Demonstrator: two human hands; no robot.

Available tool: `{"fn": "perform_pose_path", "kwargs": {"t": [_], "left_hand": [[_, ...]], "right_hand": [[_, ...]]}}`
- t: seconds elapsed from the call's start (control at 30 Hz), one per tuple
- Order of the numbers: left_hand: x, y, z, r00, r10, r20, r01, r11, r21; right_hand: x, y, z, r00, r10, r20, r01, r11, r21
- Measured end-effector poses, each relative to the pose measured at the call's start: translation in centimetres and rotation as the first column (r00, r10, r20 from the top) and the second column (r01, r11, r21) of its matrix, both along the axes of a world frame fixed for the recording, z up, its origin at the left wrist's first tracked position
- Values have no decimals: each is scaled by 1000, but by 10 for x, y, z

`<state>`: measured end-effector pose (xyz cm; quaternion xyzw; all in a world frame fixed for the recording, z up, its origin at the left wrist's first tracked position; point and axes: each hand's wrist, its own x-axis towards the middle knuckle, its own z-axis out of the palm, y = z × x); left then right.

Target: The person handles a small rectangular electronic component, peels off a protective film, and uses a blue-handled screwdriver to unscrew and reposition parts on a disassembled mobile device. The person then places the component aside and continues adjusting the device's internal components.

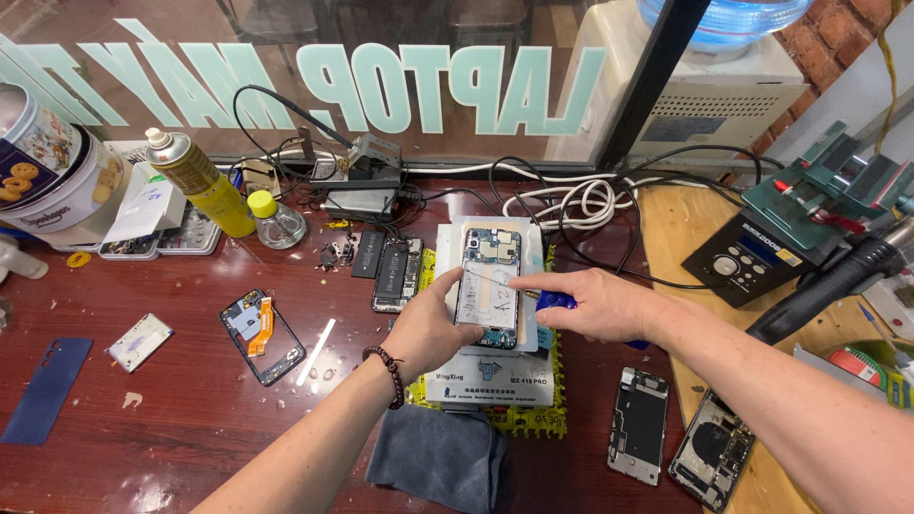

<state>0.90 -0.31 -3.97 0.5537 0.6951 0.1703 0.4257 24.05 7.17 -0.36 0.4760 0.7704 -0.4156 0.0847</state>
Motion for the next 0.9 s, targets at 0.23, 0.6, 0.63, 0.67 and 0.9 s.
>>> {"fn": "perform_pose_path", "kwargs": {"t": [0.23,0.6,0.63,0.67,0.9], "left_hand": [[1,0,0,1000,-8,-13,8,1000,-10],[-1,2,-6,1000,-5,6,4,999,35],[-1,1,-7,1000,1,13,-1,999,34],[-1,1,-7,1000,-3,15,3,999,38],[-1,1,-5,1000,-7,8,7,999,43]], "right_hand": [[-2,-3,7,999,-33,23,35,997,-66],[0,-4,5,999,-25,-34,22,996,-90],[1,-4,6,998,-28,-50,23,994,-104],[2,-3,6,999,-26,-28,24,996,-82],[6,-1,2,998,55,-18,-54,998,39]]}}
